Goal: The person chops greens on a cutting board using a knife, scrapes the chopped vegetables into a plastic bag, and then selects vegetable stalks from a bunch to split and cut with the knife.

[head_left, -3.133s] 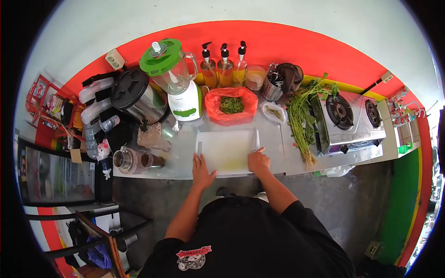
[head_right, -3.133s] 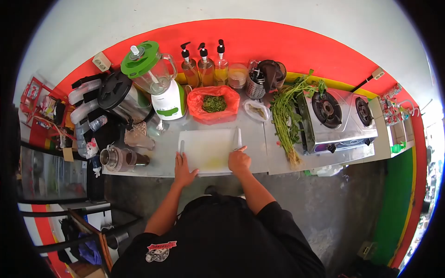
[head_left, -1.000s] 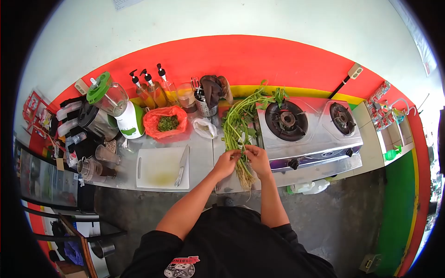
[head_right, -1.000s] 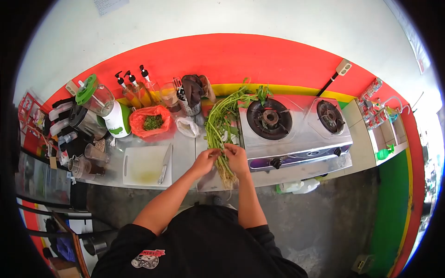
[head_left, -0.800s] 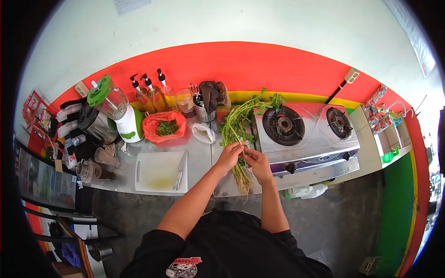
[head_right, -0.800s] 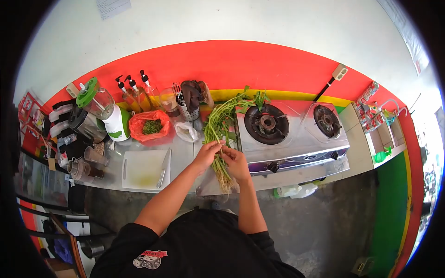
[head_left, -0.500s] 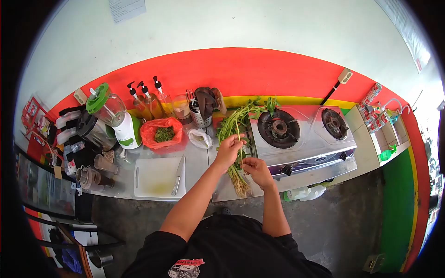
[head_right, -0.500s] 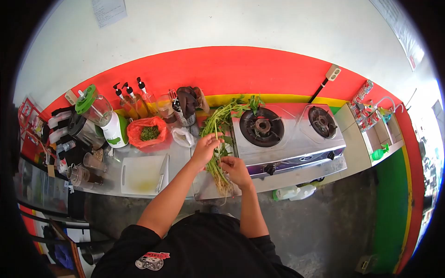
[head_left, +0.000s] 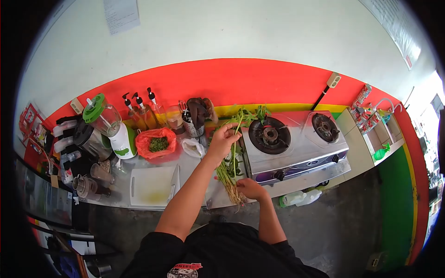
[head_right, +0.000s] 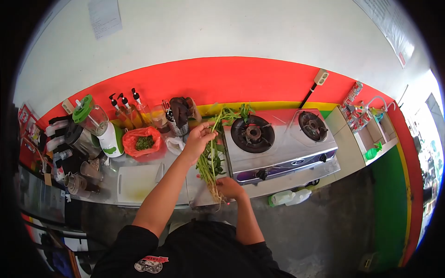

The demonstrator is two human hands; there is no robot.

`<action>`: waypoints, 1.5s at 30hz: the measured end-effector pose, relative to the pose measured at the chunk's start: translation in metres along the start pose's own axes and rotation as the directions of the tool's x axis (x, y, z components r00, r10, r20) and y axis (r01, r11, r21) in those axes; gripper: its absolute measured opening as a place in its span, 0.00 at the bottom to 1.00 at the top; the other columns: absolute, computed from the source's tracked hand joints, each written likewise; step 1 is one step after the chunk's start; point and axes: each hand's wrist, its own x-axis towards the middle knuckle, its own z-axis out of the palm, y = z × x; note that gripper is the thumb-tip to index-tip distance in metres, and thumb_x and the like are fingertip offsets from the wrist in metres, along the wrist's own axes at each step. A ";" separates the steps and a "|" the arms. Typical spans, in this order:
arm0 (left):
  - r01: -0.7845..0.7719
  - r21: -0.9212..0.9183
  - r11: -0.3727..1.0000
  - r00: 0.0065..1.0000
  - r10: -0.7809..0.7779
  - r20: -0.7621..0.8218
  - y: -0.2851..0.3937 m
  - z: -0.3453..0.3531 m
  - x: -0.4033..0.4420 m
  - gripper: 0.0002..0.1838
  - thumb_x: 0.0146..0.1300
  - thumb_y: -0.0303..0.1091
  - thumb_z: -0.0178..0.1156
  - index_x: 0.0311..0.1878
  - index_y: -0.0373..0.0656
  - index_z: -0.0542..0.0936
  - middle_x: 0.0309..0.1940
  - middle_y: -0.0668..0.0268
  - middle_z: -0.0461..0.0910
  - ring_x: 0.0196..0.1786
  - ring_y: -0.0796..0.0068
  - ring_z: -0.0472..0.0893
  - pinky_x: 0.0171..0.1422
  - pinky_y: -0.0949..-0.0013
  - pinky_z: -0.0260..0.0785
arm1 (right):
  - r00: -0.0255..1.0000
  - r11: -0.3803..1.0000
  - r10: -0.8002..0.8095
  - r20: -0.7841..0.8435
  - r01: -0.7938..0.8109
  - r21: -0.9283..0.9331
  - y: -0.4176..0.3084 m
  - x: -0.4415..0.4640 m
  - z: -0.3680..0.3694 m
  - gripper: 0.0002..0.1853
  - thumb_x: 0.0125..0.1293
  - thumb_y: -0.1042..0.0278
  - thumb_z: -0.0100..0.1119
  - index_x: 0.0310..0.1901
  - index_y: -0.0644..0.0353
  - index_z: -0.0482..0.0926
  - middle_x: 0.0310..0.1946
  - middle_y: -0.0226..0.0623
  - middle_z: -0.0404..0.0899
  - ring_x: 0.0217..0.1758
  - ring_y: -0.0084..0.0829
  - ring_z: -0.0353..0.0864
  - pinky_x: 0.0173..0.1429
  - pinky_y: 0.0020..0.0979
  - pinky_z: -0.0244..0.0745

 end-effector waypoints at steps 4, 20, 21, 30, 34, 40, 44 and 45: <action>-0.061 -0.012 0.998 0.998 0.061 0.015 0.022 0.008 0.003 0.29 0.68 0.23 0.60 0.72 0.39 0.70 0.49 0.65 0.84 0.52 0.78 0.80 0.61 0.72 0.68 | 0.989 0.986 0.146 0.012 -0.145 -0.087 0.009 -0.004 0.001 0.10 0.68 0.68 0.57 0.41 0.68 0.81 0.29 0.40 0.80 0.36 0.29 0.81 0.44 0.34 0.75; -0.287 0.073 0.955 0.888 0.294 -0.353 0.065 -0.111 -0.077 0.22 0.69 0.25 0.62 0.65 0.35 0.74 0.50 0.61 0.85 0.54 0.78 0.80 0.63 0.72 0.69 | 0.540 0.893 -0.441 -0.717 0.185 -0.410 -0.083 -0.015 -0.036 0.06 0.72 0.72 0.58 0.45 0.65 0.81 0.37 0.44 0.83 0.31 0.36 0.78 0.39 0.33 0.72; -0.266 0.072 0.961 0.878 0.273 -0.393 0.066 -0.121 -0.087 0.21 0.70 0.26 0.62 0.65 0.35 0.74 0.50 0.61 0.85 0.54 0.78 0.80 0.63 0.72 0.69 | 0.597 0.954 -0.300 -0.744 0.188 -0.233 -0.100 -0.014 -0.033 0.06 0.72 0.72 0.58 0.45 0.65 0.81 0.38 0.44 0.82 0.32 0.36 0.79 0.39 0.34 0.72; -0.088 0.168 0.982 0.790 0.172 -0.588 0.035 -0.220 -0.195 0.16 0.71 0.26 0.61 0.59 0.36 0.76 0.44 0.62 0.86 0.44 0.80 0.81 0.51 0.73 0.72 | 0.714 0.961 -0.261 -0.650 0.253 -0.107 -0.129 0.064 0.041 0.05 0.67 0.78 0.60 0.43 0.65 0.82 0.37 0.46 0.81 0.33 0.41 0.81 0.39 0.37 0.75; -0.015 0.174 0.985 0.727 0.131 -0.675 0.005 -0.267 -0.236 0.14 0.71 0.25 0.60 0.58 0.34 0.77 0.44 0.62 0.86 0.45 0.79 0.82 0.52 0.73 0.72 | 0.800 0.967 -0.250 -0.545 0.230 -0.106 -0.143 0.103 0.093 0.05 0.65 0.78 0.61 0.42 0.67 0.82 0.38 0.44 0.81 0.34 0.37 0.83 0.42 0.35 0.77; 0.128 0.116 0.985 0.631 0.010 -0.776 -0.047 -0.328 -0.285 0.14 0.70 0.22 0.59 0.57 0.33 0.78 0.44 0.61 0.86 0.46 0.75 0.83 0.54 0.71 0.73 | 0.890 0.955 -0.295 -0.347 0.269 -0.122 -0.149 0.148 0.175 0.05 0.63 0.78 0.60 0.41 0.65 0.82 0.40 0.47 0.81 0.38 0.45 0.84 0.45 0.41 0.79; 0.297 0.256 0.920 0.630 0.013 -0.776 -0.071 -0.352 -0.304 0.16 0.67 0.22 0.61 0.57 0.32 0.79 0.45 0.59 0.86 0.43 0.73 0.83 0.53 0.69 0.75 | 0.926 0.949 -0.307 -0.221 0.278 -0.151 -0.135 0.171 0.230 0.06 0.64 0.79 0.61 0.41 0.67 0.82 0.39 0.47 0.82 0.37 0.40 0.85 0.45 0.37 0.81; 0.323 0.304 0.896 0.635 0.032 -0.772 -0.074 -0.356 -0.306 0.19 0.65 0.22 0.61 0.59 0.32 0.79 0.46 0.58 0.86 0.43 0.72 0.84 0.52 0.68 0.75 | 0.935 0.942 -0.311 -0.168 0.281 -0.183 -0.134 0.174 0.241 0.06 0.63 0.79 0.61 0.42 0.67 0.82 0.40 0.48 0.82 0.38 0.41 0.85 0.46 0.38 0.81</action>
